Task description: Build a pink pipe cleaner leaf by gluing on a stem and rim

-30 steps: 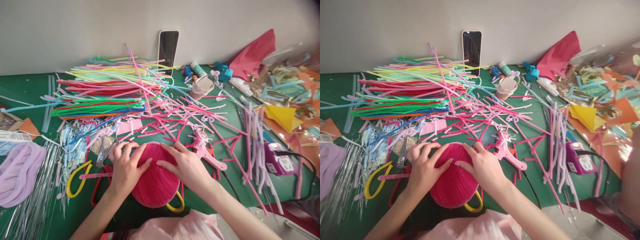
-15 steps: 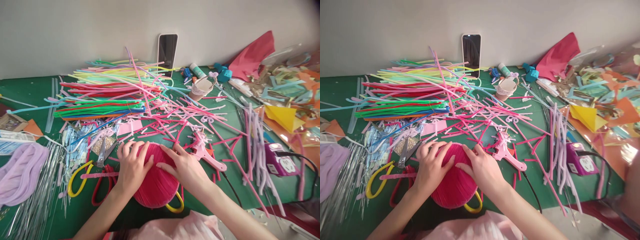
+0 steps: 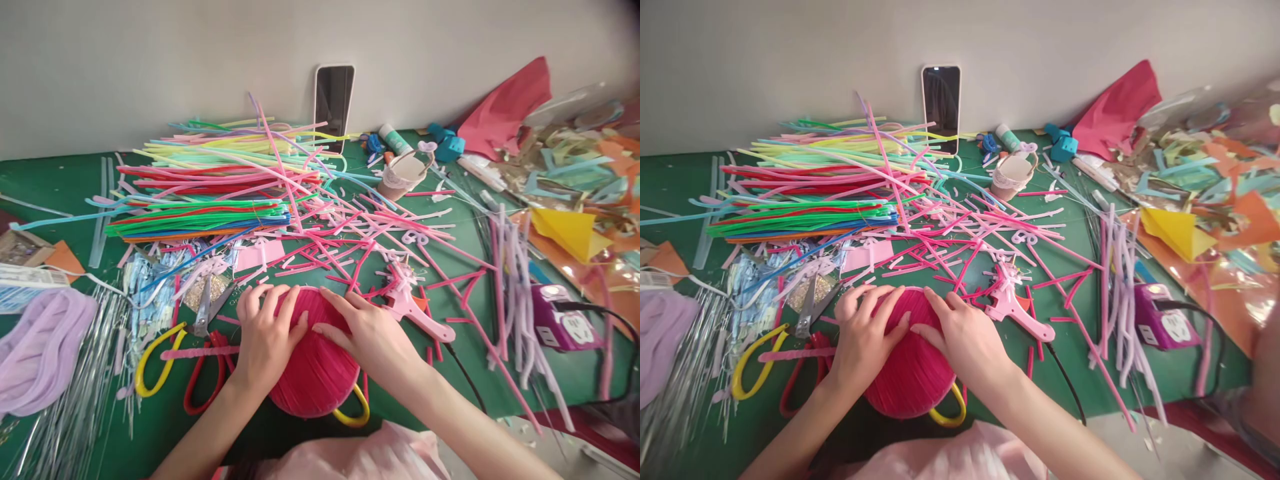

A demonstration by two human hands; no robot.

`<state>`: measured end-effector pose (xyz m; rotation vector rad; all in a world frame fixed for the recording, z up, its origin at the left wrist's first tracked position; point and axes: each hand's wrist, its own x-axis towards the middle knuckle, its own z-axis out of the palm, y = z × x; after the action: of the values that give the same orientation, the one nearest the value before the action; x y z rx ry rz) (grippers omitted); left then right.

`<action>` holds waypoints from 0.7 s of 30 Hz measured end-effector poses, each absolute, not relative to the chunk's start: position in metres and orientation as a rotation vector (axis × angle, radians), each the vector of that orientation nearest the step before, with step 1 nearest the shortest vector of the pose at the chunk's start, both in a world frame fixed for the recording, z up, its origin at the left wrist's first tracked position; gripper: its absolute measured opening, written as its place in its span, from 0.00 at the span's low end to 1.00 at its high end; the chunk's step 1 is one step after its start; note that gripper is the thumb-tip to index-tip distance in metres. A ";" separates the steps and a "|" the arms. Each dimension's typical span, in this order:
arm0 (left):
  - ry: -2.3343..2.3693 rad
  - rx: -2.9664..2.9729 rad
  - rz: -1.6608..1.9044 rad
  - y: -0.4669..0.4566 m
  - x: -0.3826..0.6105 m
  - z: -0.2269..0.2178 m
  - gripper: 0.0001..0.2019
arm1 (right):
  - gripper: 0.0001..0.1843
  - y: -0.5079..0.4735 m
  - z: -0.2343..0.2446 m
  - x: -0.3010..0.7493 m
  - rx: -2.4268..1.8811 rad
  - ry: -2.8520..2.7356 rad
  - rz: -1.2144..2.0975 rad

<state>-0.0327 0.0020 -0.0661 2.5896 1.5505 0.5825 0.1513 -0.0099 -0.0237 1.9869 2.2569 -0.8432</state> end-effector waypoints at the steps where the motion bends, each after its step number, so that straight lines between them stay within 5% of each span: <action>1: 1.558 2.587 0.581 0.002 -0.033 -0.066 0.16 | 0.33 -0.010 -0.023 0.151 1.979 2.254 -0.832; 12: 1.612 2.512 0.525 0.008 -0.041 -0.067 0.20 | 0.32 -0.011 -0.028 0.152 2.002 2.295 -0.760; 21: 1.538 2.084 0.339 0.029 -0.063 -0.038 0.11 | 0.08 -0.009 -0.032 0.160 2.216 2.408 -0.965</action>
<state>-0.0635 0.0288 -0.0379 2.0844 1.5381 0.3392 0.1596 -0.0090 -0.0318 2.2165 2.4080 -0.9653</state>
